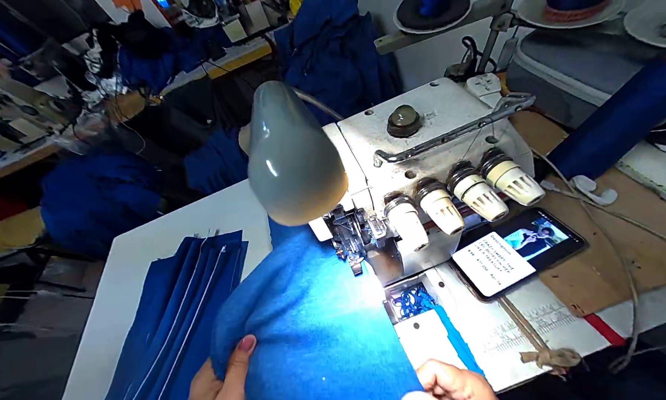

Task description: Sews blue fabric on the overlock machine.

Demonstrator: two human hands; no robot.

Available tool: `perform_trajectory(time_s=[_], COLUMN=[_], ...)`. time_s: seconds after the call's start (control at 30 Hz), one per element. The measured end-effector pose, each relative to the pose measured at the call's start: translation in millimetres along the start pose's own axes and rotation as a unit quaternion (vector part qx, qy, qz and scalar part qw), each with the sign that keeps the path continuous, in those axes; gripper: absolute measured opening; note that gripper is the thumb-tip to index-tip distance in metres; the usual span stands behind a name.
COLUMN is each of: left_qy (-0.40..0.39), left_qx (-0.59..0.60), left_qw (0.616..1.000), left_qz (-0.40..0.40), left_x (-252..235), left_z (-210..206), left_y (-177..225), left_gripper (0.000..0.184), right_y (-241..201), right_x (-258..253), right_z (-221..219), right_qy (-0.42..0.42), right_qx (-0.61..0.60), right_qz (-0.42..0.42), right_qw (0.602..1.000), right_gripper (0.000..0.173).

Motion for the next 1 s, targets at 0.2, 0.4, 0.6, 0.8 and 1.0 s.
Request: perform_trajectory(time_s=[0.2,0.4,0.6,0.8,1.0], left_qy=[0.026,-0.048,-0.066,0.027,-0.002], left_qx=[0.036,-0.127,-0.180,-0.108,-0.062], left_qw=[0.999,0.990,0.978,0.989,0.996], left_qz=[0.001,-0.043,-0.081,-0.098,-0.068], left_x=[-40.2,-8.4,118.7,101.8,83.7], left_z=[-8.3,-12.6,-17.4,28.8,47.6], left_y=[-12.2,-29.0,-24.5,-3.3,-36.9], left_gripper=[0.021,0.101,0.031,0.024,0.008], right_y=[-2.2,-3.0,34.9,28.3,40.4], right_x=[-50.0,-51.2,36.8,69.6,77.4], right_z=[-3.5,-8.5,14.5,1.5,-2.9], right_qy=[0.058,0.094,0.069,0.099,0.093], right_qx=[0.074,0.102,0.105,0.049,-0.018], right_qz=[0.077,0.101,0.054,0.082,0.080], right_qw=[0.993,0.985,0.991,0.991,0.992], right_gripper=[0.016,0.019,0.027,0.038,0.028])
Point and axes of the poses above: each hand's wrist, its own x-axis away from the middle knuckle, its own z-axis out of the back of the hand, y = z × x, the point moved 2 cm from there along -x, towards the middle knuckle, and after that the axes turned 2 degrees about -x, right-handed, at the moved point
